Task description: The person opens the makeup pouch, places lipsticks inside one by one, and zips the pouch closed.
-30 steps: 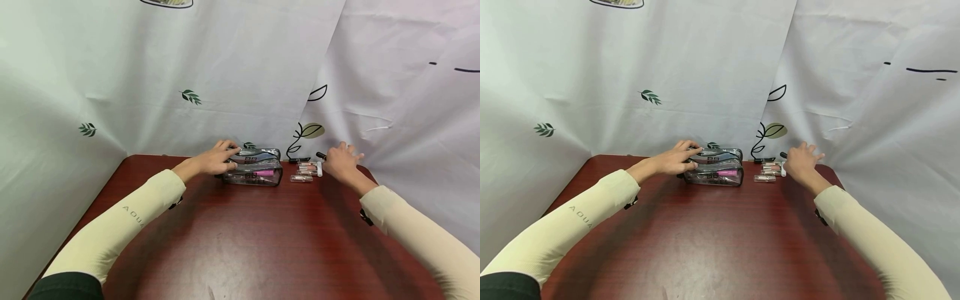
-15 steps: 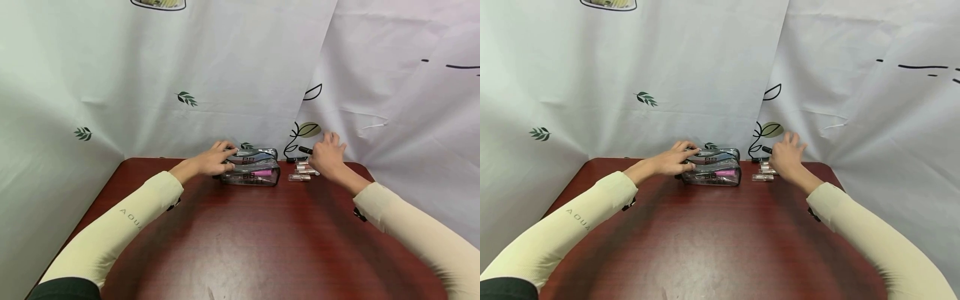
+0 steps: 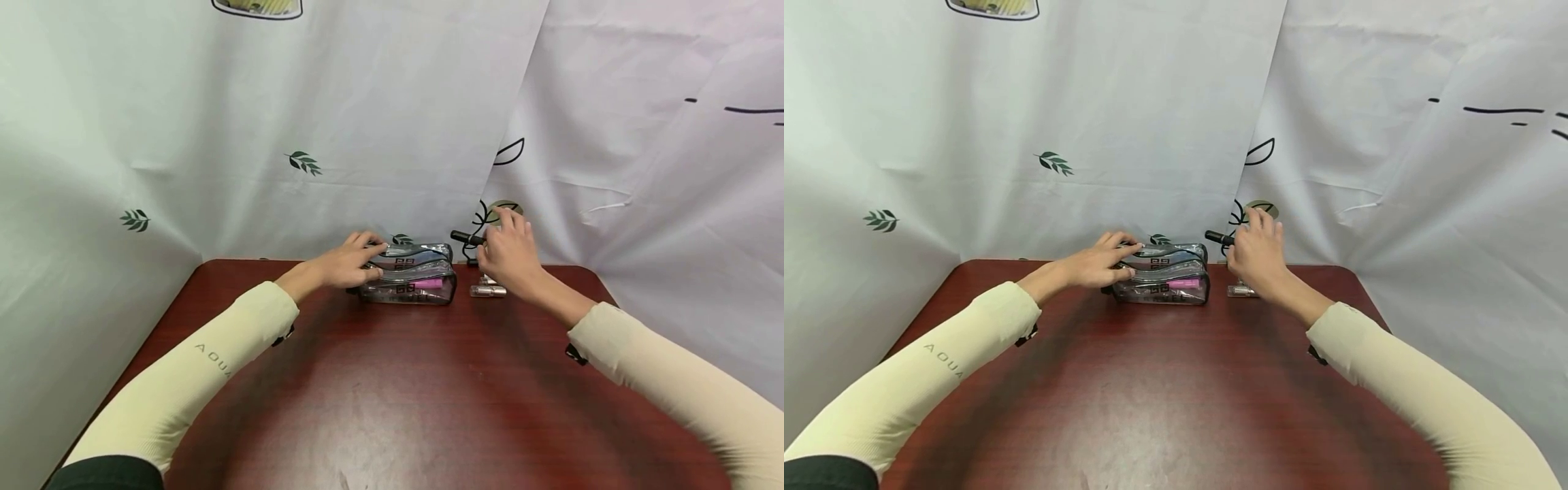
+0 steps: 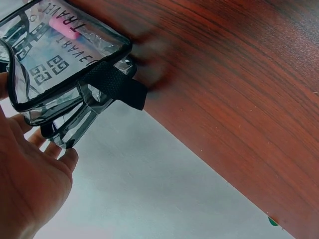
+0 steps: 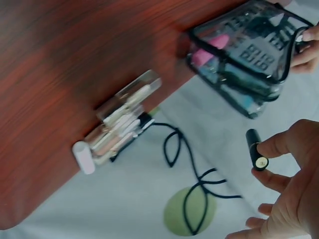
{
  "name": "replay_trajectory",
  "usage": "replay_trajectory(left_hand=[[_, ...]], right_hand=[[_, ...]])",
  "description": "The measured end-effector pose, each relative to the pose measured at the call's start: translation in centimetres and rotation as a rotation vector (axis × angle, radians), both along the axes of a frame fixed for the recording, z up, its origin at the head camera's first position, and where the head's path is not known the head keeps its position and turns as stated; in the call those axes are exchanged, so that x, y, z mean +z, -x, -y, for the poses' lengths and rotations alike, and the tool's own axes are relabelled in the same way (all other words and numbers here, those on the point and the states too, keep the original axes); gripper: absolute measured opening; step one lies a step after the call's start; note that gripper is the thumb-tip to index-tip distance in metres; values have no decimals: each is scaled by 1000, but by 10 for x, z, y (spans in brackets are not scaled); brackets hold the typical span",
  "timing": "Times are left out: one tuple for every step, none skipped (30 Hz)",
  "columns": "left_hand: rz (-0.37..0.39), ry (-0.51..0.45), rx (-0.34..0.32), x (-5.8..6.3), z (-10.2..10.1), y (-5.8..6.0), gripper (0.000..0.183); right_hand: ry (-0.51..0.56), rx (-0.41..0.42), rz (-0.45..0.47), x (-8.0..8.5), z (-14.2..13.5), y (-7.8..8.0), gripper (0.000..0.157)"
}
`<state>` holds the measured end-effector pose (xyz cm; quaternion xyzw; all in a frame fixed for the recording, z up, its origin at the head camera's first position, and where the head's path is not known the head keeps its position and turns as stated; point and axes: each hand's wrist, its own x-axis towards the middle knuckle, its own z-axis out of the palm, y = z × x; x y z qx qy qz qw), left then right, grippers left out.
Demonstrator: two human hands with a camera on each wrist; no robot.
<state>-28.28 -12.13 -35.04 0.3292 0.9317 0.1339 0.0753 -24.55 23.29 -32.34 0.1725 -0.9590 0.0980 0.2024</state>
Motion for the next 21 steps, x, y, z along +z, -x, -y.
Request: replay_trajectory(left_hand=[[0,1,0,0,0,0,72],[-2,3,1,0,0,1,72],[-3,4,1,0,0,1,72],[-5,5,1,0,0,1,72],[-7,6,1,0,0,1,72],[-8,8,1,0,0,1,73],[-9,9,0,0,0,1,72],[-10,10,1,0,0,1,72],[-11,11,1,0,0,1,72],[-11,12,1,-1,0,2,72],[-11,11,1,-1,0,1,72],[-10,10,2,-1,1,2,71],[-8,8,2,-1,1,1,71],[-8,7,2,-1,1,1,71],[-7,6,2,-1,1,1,71],[-6,3,2,-1,1,1,71],[-5,2,2,-1,1,0,71],[-5,1,1,-1,1,1,71],[-6,1,1,-1,1,0,71],[-7,1,1,-1,1,1,71],[-7,1,2,-1,1,1,71]], right_hand=[[-5,15,-18,1,3,-1,24],[-14,27,-35,2,6,-3,23],[-24,39,-50,2,9,-4,22],[-35,50,-64,3,11,-6,21],[-41,62,-73,3,14,-8,20],[-47,73,-78,3,17,-10,20],[-49,84,-80,3,20,-12,19],[-52,96,-80,3,22,-13,18],[-56,105,-79,3,25,-16,18],[-59,114,-77,3,27,-17,18],[-59,124,-73,2,29,-19,18],[-62,133,-70,2,32,-20,18],[-65,143,-73,1,34,-21,18],[-69,152,-75,0,35,-22,18],[-69,161,-77,0,37,-23,18],[-70,166,-74,-1,38,-24,18],[-72,171,-71,-2,39,-24,17],[-74,170,-66,-2,40,-25,17],[-74,169,-60,-3,41,-25,16],[-74,166,-51,-3,42,-25,16],[-73,163,-42,-4,43,-25,15]])
